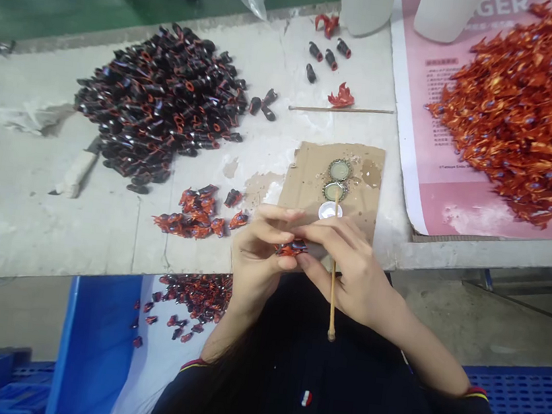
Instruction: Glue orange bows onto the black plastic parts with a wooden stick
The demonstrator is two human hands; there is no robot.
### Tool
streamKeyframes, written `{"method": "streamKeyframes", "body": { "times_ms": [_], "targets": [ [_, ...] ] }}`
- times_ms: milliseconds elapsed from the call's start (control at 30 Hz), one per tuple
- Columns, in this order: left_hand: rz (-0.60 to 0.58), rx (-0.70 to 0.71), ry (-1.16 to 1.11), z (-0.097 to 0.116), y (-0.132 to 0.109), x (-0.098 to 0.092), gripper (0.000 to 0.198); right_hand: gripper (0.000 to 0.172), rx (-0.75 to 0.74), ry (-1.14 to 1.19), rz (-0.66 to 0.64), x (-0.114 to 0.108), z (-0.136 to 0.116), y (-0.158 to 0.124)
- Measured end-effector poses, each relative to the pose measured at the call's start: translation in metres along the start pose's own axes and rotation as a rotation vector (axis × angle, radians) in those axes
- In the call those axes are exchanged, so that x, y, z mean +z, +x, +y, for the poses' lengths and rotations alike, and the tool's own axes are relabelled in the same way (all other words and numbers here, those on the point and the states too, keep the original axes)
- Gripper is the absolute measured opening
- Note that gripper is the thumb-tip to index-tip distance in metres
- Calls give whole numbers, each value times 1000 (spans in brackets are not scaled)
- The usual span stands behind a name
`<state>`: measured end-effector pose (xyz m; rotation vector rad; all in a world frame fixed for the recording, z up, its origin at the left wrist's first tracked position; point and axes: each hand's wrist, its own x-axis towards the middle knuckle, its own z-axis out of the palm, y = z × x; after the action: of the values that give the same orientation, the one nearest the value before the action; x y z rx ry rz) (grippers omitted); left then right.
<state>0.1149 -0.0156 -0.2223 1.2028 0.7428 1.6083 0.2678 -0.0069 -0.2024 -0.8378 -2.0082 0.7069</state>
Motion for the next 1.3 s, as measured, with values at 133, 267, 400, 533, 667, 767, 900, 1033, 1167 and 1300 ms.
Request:
{"method": "streamKeyframes", "body": {
  "times_ms": [133, 267, 400, 533, 667, 767, 900, 1033, 1167, 1300],
  "targets": [
    [-45, -111, -142, 3, -1, 1, 21, 10, -66, 25, -58, -3, -1, 3],
    [-47, -146, -190, 7, -2, 6, 20, 7, -123, 0, -5, -3, -3, 4],
    [-41, -110, -159, 7, -2, 9, 18, 11, -153, -57, 78, 1, -7, 5],
    [-47, -61, -107, 4, -3, 6, 19, 12, -143, -96, 86, 2, -8, 4],
    [-23, -94, -77, 4, -6, 5, 21, 6, -137, -64, 73, 3, -8, 5],
    [-20, -125, -71, 6, -8, 5, 25, 8, -137, -33, 84, 5, -8, 5],
    [-18, -150, -43, 8, -8, 5, 23, 5, -153, -54, 75, 6, -7, 4],
    [-17, -28, 81, 11, -6, 3, 21, 7, -168, -117, 36, 6, -5, 3],
    [-21, 132, 309, 17, -3, 1, 24, 11, -197, -222, -13, 5, -1, 3],
    [-30, 235, 538, 22, -2, -1, 26, 14, -208, -272, -45, 6, 3, 4]
  ]
}}
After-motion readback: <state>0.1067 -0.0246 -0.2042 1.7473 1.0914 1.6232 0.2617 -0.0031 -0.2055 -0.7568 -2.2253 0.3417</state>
